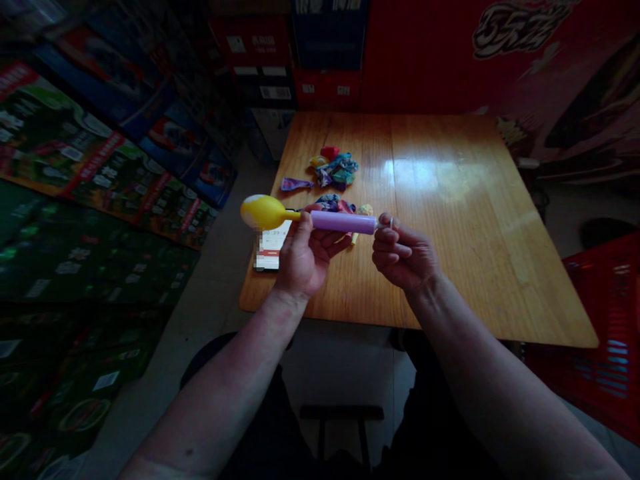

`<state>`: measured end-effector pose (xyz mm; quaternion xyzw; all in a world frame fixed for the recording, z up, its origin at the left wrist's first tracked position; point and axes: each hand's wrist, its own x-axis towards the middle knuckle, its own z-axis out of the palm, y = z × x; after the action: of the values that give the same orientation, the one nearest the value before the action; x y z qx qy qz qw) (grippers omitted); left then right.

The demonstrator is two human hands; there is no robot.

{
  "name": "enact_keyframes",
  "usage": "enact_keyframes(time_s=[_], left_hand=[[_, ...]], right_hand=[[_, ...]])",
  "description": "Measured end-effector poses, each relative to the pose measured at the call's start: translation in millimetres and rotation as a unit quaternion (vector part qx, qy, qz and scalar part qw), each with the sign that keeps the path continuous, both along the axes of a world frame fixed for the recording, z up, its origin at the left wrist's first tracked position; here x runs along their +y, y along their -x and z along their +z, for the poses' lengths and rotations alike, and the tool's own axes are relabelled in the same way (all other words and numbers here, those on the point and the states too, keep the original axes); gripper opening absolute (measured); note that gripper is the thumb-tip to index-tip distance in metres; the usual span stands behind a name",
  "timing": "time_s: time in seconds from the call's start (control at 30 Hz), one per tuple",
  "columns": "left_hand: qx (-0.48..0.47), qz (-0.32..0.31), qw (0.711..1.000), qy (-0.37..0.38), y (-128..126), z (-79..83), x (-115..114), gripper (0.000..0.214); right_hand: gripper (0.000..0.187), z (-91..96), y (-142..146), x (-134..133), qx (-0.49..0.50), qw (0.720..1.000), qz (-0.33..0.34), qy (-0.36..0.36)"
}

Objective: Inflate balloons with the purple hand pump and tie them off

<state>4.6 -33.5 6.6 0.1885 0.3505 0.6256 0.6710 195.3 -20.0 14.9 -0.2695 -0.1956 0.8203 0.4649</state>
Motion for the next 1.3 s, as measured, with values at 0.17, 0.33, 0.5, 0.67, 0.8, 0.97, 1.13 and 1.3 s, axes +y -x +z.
enact_keyframes(time_s=[0.17,0.33,0.5,0.67,0.8,0.97,1.13,1.3], left_hand=[[-0.015,0.0,1.0,-0.024,-1.0,-2.8,0.6,0.033],[-0.031,0.004,0.999,0.018,6.0,-2.3,8.0,0.033],[-0.023,0.047,0.999,0.002,20.7,2.6,11.7,0.032],[-0.047,0.0,0.999,-0.002,6.0,-3.2,2.8,0.032],[-0.044,0.002,0.999,0.002,-2.2,-3.0,1.6,0.029],[-0.052,0.008,0.998,0.017,0.2,-1.3,4.8,0.025],[-0.063,0.034,0.997,0.019,16.0,0.2,12.8,0.022],[-0.044,0.044,0.998,-0.033,15.1,-0.8,8.1,0.031]], right_hand=[[0.016,-2.1,0.8,1.4,0.059,0.997,-0.001,0.052],[0.007,2.9,-2.6,4.2,0.028,0.999,0.014,0.033],[0.011,12.5,-19.9,5.5,-0.024,1.0,-0.011,-0.013],[0.003,1.4,-7.8,0.2,0.055,0.998,-0.003,0.026],[0.007,-7.0,-0.6,0.9,0.074,0.995,0.013,0.065],[0.006,-7.9,-2.9,3.7,0.097,0.993,0.02,0.071],[0.006,2.6,-21.3,7.3,0.079,0.996,0.034,0.035],[0.005,3.3,-22.0,2.9,0.082,0.996,0.012,0.021]])
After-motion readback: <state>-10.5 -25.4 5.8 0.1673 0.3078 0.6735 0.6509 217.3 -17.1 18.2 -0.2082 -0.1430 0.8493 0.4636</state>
